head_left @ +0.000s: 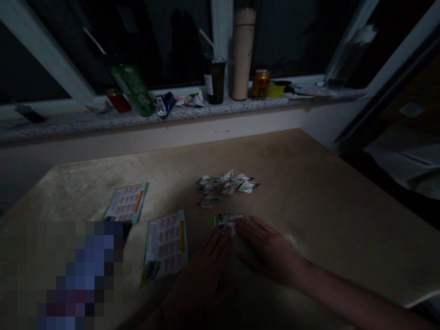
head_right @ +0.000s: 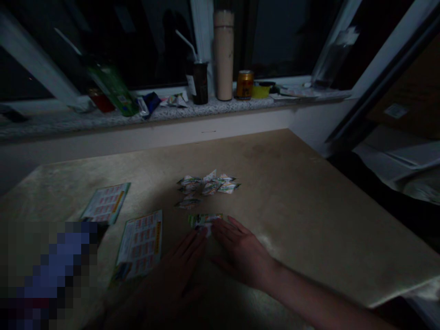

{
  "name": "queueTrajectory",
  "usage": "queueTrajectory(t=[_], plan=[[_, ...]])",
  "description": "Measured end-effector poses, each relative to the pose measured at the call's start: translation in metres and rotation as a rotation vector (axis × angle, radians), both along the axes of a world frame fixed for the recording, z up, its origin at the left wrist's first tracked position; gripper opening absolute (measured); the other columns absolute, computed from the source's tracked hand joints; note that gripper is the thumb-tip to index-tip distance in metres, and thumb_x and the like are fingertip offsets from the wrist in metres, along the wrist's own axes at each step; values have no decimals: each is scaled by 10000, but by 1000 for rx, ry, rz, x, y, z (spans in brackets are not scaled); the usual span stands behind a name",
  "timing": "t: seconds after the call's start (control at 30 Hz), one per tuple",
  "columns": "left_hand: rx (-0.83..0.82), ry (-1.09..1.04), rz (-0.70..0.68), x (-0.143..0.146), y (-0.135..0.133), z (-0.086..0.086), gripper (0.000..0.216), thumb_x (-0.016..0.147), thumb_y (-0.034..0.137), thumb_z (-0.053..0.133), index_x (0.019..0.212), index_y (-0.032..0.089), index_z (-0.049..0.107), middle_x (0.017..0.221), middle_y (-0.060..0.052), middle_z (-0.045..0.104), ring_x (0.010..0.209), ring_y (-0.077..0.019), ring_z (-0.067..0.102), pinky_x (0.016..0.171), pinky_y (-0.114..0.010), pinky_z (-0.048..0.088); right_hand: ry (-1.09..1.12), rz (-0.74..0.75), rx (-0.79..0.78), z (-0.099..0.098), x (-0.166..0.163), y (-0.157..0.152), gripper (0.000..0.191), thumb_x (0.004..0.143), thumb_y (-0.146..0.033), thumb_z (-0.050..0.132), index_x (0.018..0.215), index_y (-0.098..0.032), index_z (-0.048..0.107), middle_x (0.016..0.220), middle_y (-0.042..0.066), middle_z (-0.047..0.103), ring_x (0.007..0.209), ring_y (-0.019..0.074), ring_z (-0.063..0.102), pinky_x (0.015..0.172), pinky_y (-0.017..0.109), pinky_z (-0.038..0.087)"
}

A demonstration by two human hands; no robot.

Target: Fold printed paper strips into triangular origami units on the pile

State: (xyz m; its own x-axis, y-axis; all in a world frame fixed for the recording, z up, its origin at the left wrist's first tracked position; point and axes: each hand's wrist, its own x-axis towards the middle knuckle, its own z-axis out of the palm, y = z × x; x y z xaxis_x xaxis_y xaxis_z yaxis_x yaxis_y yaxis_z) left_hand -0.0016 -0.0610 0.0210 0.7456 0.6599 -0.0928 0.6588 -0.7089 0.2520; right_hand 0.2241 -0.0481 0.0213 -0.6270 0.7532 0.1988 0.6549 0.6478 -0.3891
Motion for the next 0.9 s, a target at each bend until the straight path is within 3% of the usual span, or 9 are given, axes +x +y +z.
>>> queueTrajectory(t=[0.3,0.43,0.9], plan=[[-21,70,3,3,3,8,731,835,500,448,1399,93,223,1484,-115,141,1341,-301,128,1072,-441,218,6,-82,76,0,-1,1,504,849,-306,487,1315,-128,410,1327,105,471,1262,225,376,1105,476,189],[-10,58,9,3,1,6,748,830,491,460,1416,128,168,1492,-95,113,1347,-288,103,1076,-434,205,0,-80,109,3,1,3,491,855,-313,489,1316,-163,410,1310,84,494,1272,238,357,1102,532,104],[35,6,8,-1,-1,0,783,822,462,499,1425,137,121,1495,-85,104,1344,-291,117,1069,-424,225,-34,-152,154,-3,4,6,431,842,-287,500,1250,-148,489,1349,109,442,1290,271,319,1070,567,184]])
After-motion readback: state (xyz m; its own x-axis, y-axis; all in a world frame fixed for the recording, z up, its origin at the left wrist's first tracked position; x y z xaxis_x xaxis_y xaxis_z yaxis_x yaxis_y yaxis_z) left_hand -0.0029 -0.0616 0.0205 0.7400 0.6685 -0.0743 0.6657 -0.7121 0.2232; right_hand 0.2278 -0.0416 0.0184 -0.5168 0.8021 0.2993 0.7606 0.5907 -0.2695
